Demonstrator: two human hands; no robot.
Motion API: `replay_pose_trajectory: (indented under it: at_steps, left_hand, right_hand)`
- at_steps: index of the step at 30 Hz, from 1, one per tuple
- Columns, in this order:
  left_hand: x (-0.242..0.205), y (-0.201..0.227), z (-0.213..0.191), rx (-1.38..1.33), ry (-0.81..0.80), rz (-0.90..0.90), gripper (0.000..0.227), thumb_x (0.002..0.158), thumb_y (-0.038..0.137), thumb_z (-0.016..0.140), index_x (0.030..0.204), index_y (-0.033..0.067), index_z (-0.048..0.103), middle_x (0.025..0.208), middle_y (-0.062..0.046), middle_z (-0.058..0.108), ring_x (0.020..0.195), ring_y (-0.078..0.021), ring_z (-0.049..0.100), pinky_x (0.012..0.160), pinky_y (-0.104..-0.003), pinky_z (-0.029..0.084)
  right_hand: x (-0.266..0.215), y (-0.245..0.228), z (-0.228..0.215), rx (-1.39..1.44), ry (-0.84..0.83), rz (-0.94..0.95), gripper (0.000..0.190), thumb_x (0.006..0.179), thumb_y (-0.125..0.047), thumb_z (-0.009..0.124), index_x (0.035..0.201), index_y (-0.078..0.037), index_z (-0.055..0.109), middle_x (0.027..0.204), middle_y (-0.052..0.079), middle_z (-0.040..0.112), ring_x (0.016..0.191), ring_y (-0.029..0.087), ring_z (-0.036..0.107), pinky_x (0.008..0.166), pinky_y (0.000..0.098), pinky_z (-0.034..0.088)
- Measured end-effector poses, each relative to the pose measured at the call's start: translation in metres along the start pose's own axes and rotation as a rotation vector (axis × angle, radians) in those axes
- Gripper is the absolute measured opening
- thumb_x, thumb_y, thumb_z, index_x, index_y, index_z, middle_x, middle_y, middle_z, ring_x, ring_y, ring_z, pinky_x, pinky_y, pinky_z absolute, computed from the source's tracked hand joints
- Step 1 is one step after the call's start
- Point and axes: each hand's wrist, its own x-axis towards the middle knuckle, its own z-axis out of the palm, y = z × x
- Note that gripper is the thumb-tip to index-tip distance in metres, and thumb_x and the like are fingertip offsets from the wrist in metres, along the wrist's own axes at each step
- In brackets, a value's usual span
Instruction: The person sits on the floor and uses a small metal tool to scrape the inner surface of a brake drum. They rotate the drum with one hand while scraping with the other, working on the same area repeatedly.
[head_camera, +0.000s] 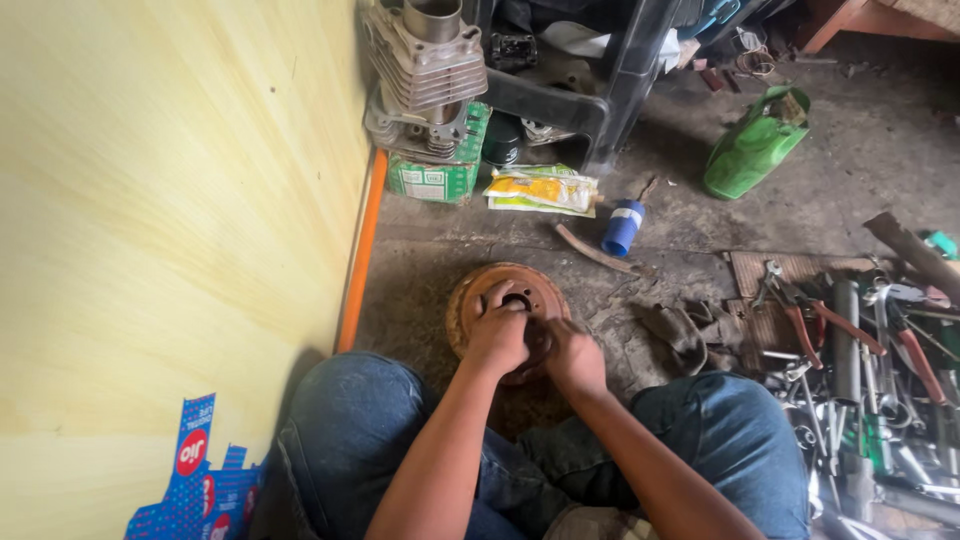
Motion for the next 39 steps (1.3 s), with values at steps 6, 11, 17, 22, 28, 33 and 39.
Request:
replay_pose_trajectory:
  at_steps: [6,11,17,22,28,33,39]
  left_hand:
    - [0.013,-0.012,0.022,0.116,0.084,0.038,0.045,0.072,0.010,0.072,0.117,0.0058,0.073,0.140,-0.005,0.060,0.153,-0.0257,0.022,0.119,-0.062,0.015]
    - [0.010,-0.011,0.023,0.081,0.104,0.047,0.035,0.082,0.006,0.063,0.114,0.0101,0.076,0.140,-0.003,0.062,0.155,-0.0245,0.024,0.124,-0.062,0.014]
    - [0.008,-0.004,0.010,0.100,0.032,0.017,0.035,0.082,0.014,0.068,0.117,0.0081,0.074,0.141,-0.004,0.060,0.156,-0.0248,0.021,0.124,-0.060,0.012]
    - [0.005,-0.001,0.000,0.120,-0.074,-0.012,0.040,0.083,0.014,0.068,0.123,0.0110,0.071,0.149,-0.004,0.054,0.158,-0.0250,0.014,0.125,-0.061,0.008]
    - [0.011,-0.003,0.001,0.084,-0.154,-0.026,0.050,0.086,0.020,0.068,0.134,0.0085,0.064,0.153,-0.007,0.049,0.159,-0.0241,0.005,0.126,-0.059,0.001]
    - [0.014,-0.009,0.005,0.175,-0.250,-0.018,0.049,0.089,0.023,0.068,0.135,0.0057,0.063,0.156,-0.006,0.048,0.162,-0.0240,0.004,0.131,-0.056,0.000]
    - [0.014,-0.016,0.020,0.122,-0.125,0.044,0.052,0.086,0.016,0.068,0.135,0.0039,0.058,0.160,-0.007,0.036,0.159,-0.0249,0.004,0.127,-0.059,0.002]
  right_hand:
    - [0.006,0.011,0.016,0.078,0.034,0.011,0.031,0.082,-0.003,0.058,0.110,-0.010,0.069,0.105,0.022,0.071,0.097,0.048,0.066,0.077,0.0522,0.056]
    - [-0.007,-0.007,0.011,0.128,-0.024,0.188,0.028,0.087,-0.008,0.058,0.111,-0.011,0.071,0.105,0.023,0.071,0.097,0.047,0.067,0.080,0.0523,0.054]
    - [0.000,-0.011,0.003,0.100,-0.020,0.159,0.022,0.090,-0.011,0.058,0.108,-0.010,0.071,0.105,0.022,0.072,0.099,0.047,0.067,0.081,0.0522,0.054]
    - [-0.015,-0.019,0.009,0.153,0.016,0.124,0.019,0.092,-0.011,0.060,0.107,-0.011,0.071,0.106,0.023,0.071,0.097,0.047,0.067,0.078,0.0524,0.055]
    - [-0.010,-0.006,0.007,0.101,-0.022,0.103,0.018,0.093,-0.012,0.061,0.107,-0.010,0.072,0.101,0.023,0.072,0.096,0.045,0.069,0.078,0.0500,0.057]
    - [-0.017,-0.013,-0.004,0.058,-0.140,0.089,0.023,0.091,-0.013,0.061,0.110,-0.013,0.074,0.099,0.024,0.073,0.092,0.045,0.069,0.076,0.0516,0.056]
    - [-0.010,0.041,0.000,-0.070,-0.115,-0.019,0.023,0.090,-0.009,0.060,0.109,-0.007,0.072,0.098,0.024,0.073,0.092,0.045,0.069,0.078,0.0516,0.056]
